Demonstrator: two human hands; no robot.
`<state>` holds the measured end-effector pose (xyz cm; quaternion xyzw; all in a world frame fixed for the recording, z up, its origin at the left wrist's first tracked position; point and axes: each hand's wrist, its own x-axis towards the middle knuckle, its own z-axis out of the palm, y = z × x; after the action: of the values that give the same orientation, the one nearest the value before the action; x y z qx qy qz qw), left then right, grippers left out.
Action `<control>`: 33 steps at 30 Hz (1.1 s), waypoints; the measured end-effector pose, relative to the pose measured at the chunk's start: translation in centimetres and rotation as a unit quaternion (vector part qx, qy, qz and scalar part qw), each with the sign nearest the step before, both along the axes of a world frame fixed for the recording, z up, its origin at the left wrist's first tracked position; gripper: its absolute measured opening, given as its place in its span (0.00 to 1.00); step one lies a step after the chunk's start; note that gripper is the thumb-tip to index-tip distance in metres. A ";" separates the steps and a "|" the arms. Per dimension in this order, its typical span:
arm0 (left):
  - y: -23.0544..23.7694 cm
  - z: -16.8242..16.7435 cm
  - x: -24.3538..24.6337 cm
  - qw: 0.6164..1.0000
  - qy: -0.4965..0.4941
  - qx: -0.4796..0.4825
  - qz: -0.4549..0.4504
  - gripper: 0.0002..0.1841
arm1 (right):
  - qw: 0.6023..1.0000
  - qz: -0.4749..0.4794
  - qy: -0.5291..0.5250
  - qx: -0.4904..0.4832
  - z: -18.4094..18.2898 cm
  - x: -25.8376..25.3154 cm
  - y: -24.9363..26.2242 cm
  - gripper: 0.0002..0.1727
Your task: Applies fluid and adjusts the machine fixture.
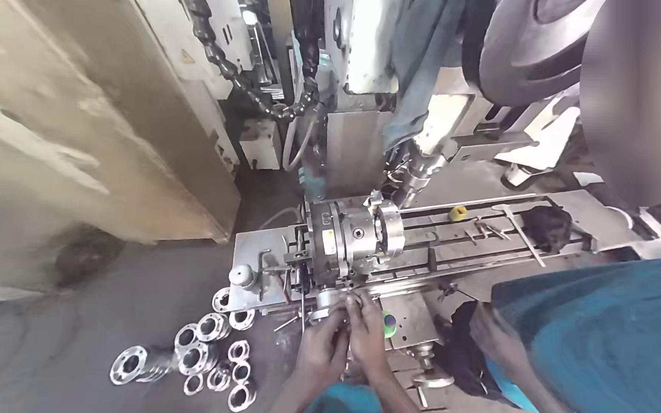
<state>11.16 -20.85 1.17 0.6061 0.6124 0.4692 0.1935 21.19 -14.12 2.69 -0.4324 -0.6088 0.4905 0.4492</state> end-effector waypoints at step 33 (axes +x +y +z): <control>-3.5 -9.8 -2.7 0.899 -0.067 -0.425 -0.082 0.26 | 0.977 -0.077 -0.134 -0.146 -5.8 -1.6 10.3 0.27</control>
<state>8.48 -24.39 -8.58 0.4814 0.6873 0.1866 0.5108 19.58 -3.87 -3.11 -0.6006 -0.5501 0.4757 0.3323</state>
